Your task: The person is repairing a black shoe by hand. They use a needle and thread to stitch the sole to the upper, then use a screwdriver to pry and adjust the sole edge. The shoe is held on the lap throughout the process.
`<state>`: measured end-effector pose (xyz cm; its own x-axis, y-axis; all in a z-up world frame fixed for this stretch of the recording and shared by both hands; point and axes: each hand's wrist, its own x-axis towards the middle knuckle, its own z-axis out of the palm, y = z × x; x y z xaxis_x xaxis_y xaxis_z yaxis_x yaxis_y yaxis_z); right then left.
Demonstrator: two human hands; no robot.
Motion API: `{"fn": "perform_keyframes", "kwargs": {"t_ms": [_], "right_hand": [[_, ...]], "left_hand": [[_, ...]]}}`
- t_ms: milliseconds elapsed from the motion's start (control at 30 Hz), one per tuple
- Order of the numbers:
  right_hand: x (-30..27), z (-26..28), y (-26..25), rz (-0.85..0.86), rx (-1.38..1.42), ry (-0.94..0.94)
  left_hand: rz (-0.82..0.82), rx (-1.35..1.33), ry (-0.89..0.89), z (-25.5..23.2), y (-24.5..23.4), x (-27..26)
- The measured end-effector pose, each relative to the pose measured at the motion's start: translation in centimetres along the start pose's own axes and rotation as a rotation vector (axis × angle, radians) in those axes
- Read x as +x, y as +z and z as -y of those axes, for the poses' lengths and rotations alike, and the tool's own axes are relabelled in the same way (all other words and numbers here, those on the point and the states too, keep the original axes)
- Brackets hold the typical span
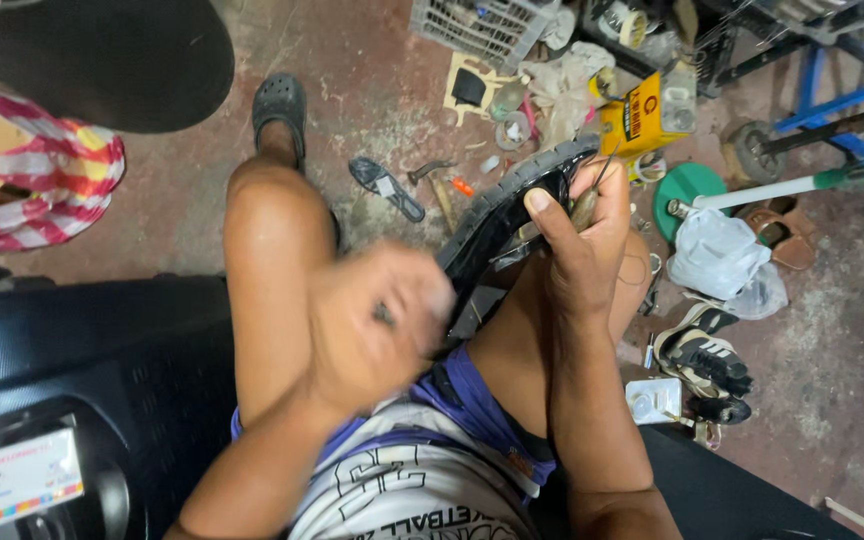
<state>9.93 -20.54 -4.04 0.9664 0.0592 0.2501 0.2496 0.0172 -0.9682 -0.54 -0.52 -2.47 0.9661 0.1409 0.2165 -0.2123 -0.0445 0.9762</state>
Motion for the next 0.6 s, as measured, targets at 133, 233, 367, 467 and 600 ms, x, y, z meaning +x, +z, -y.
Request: {"fn": "perform_keyframes", "kwargs": {"t_ms": [133, 233, 367, 467, 600], "right_hand": [[1.6, 0.2, 0.0, -0.063, -0.108, -0.1], [3.0, 0.7, 0.0, -0.062, -0.086, -0.156], [3.4, 1.7, 1.0, -0.098, -0.094, -0.224], [3.4, 2.1, 2.7, -0.091, 0.174, -0.226], [3.2, 1.8, 3.5, -0.178, 0.192, -0.184]], "left_hand": [[0.397, -0.173, -0.095, -0.3, 2.4, -2.7], [0.371, -0.437, -0.201, 1.5, 5.1, -1.3], [0.109, -0.836, -0.267, 3.3, 7.4, 0.3], [-0.068, -0.798, -0.163, 3.6, 8.5, 2.2], [-0.141, -0.736, -0.049, 3.1, 8.9, 3.5]]}}
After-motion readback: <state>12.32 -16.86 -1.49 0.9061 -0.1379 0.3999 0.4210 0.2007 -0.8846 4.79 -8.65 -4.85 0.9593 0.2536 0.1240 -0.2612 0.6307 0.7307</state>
